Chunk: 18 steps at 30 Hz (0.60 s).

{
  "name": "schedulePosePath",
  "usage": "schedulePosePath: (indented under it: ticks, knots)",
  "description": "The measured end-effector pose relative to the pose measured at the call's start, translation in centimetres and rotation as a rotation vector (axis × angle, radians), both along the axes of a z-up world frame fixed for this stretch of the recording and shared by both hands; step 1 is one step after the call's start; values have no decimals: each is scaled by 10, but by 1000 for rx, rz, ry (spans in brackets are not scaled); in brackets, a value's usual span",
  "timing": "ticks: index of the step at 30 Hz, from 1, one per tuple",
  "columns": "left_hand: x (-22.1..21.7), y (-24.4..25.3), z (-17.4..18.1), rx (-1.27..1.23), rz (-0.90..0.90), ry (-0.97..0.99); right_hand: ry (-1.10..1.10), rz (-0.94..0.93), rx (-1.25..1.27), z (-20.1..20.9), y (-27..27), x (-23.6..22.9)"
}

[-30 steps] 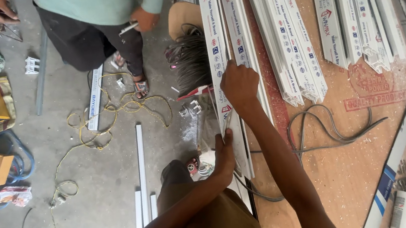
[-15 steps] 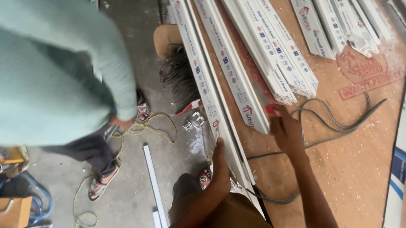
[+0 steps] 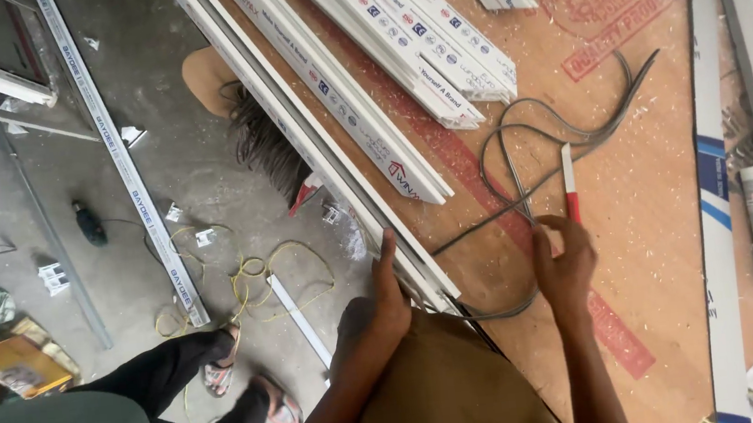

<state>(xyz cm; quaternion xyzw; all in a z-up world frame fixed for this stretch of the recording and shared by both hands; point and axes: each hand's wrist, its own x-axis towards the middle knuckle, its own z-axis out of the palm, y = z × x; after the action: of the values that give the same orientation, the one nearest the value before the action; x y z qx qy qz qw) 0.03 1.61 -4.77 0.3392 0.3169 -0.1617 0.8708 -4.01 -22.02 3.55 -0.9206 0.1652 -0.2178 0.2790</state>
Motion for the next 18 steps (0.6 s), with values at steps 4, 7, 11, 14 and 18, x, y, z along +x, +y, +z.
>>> schedulePosePath:
  ticks: [4, 7, 11, 14, 18]
  knots:
    - [7, 4, 8, 25, -92, -40, 160, 412, 501, 15, 60, 12]
    - [10, 10, 17, -28, -84, -85, 258, 526, 584, 12, 91, 21]
    - [20, 29, 35, 107, -191, -28, 334, 556, 585, 2, 89, 31]
    - [48, 40, 40, 295, -385, -279, 456, 535, 551, 14, 92, 38]
    - [96, 45, 34, 811, -680, -274, 506, 518, 574, 12, 91, 43]
